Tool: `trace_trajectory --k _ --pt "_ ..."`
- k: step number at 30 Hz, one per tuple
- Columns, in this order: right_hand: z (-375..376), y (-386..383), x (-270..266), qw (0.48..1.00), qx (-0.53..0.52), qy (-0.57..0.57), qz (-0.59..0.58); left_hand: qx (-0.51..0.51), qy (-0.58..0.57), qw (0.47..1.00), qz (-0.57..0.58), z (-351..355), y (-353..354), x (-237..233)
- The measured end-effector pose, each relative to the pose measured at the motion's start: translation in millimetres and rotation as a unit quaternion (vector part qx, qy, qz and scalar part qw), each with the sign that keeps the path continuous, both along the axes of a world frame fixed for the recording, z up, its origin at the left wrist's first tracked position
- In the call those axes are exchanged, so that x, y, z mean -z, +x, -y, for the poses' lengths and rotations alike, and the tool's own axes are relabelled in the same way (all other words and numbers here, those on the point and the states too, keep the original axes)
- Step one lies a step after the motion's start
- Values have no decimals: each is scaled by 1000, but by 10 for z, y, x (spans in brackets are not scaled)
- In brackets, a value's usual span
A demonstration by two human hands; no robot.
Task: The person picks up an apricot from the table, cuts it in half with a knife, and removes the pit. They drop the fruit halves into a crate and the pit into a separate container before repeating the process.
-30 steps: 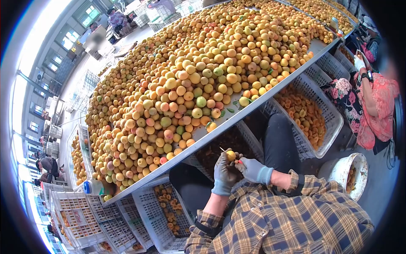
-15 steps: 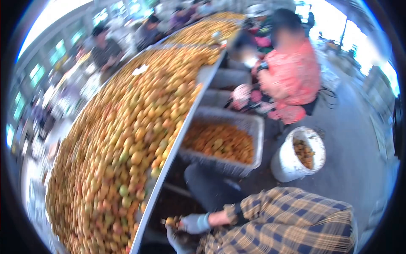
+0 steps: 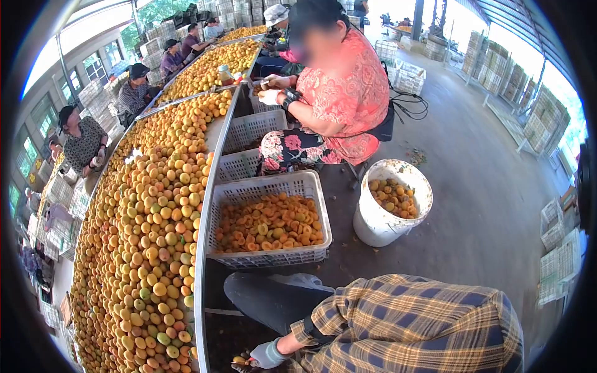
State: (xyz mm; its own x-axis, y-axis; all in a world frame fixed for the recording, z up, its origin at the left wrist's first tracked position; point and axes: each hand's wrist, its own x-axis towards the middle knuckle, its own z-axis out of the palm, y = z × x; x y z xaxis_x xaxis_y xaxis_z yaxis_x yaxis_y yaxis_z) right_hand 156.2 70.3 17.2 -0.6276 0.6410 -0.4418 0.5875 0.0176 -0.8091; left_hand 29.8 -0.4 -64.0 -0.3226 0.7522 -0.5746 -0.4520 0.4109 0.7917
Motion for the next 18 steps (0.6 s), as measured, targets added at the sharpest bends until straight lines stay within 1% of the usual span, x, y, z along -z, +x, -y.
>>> trace_trajectory --k 1,2,3,4,5,12,14,15,17,18 --pt "-14 -10 14 1000 -12 19 -1 5 12 1000 18 2 2 -13" --pt "-32 -58 157 1000 -9 19 -2 9 25 999 36 4 3 -25" --pt "-58 -134 386 999 4 -38 -28 13 37 998 54 6 4 -36" --pt "-78 -161 470 994 17 -96 -55 16 49 996 72 8 4 -47" --pt "-80 -185 552 994 17 -96 -56 19 61 994 89 11 3 -58" --pt "-8 -204 614 996 49 -69 -31 31 139 966 215 18 -14 -98" --pt "12 -147 567 999 33 -21 -15 36 162 953 253 17 -20 -101" --pt "-7 -138 550 999 33 -22 -15 36 162 953 253 16 17 -99" --pt "-44 -156 532 997 34 -66 -1 47 162 953 250 13 73 -89" --pt "4 -310 1007 997 34 -67 0 54 161 954 249 9 94 -80"
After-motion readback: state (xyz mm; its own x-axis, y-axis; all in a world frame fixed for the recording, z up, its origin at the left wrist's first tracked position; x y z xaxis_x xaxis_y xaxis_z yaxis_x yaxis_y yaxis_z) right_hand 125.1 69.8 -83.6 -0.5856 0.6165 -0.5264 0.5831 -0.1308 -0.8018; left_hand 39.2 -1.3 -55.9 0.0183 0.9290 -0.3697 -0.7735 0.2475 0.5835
